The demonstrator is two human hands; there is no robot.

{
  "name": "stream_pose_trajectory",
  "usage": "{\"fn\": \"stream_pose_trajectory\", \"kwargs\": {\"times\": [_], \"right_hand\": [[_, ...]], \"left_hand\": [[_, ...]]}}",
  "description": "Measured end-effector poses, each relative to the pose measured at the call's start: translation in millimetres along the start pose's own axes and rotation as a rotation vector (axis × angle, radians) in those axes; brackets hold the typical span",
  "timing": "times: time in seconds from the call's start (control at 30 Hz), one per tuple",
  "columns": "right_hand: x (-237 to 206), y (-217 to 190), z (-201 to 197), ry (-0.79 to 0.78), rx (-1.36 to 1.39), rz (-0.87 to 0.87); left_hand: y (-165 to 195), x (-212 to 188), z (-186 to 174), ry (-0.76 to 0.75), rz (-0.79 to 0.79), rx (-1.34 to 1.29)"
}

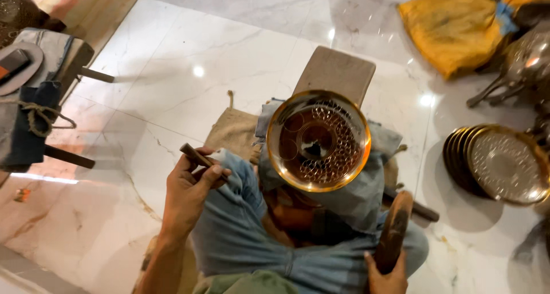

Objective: The person sits cross-legged on the floor with a brass tray on their lap and hammers a punch with a wooden mallet to emboss a honeycomb pattern into the tray's surface. They reposition the punch across the patterned section between strikes, working the design section by section.

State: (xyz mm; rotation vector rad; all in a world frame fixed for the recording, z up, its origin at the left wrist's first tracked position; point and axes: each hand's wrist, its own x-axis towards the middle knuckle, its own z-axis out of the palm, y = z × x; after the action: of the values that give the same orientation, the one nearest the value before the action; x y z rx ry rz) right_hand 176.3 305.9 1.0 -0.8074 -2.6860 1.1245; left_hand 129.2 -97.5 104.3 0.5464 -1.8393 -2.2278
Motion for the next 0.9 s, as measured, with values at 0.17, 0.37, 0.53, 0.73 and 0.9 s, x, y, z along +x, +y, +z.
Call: {"fn": "stream_pose_trajectory", "kwargs": {"times": [0.17,0.37,0.53,0.73,0.9], "right_hand": [[24,-7,8,-0.134,0.089,-0.256],[40,-43,-15,-0.265,-0.044,-0.057],[73,-29,17,-0.291,-0.054,-0.017],[90,-20,36,-0.281,-0.038,-0.032],[80,-70,23,-0.284,-0.037,-0.012]], "left_hand": [[21,37,40,-0.049,0.055,0.080],[29,111,84,-0.218,0.234,0.697],[10,141,113,-0.248,0.194,1.126],[10,163,119,-0.458,-0.004,1.234],[5,166,100,-0.517,0.236,1.277]]}}
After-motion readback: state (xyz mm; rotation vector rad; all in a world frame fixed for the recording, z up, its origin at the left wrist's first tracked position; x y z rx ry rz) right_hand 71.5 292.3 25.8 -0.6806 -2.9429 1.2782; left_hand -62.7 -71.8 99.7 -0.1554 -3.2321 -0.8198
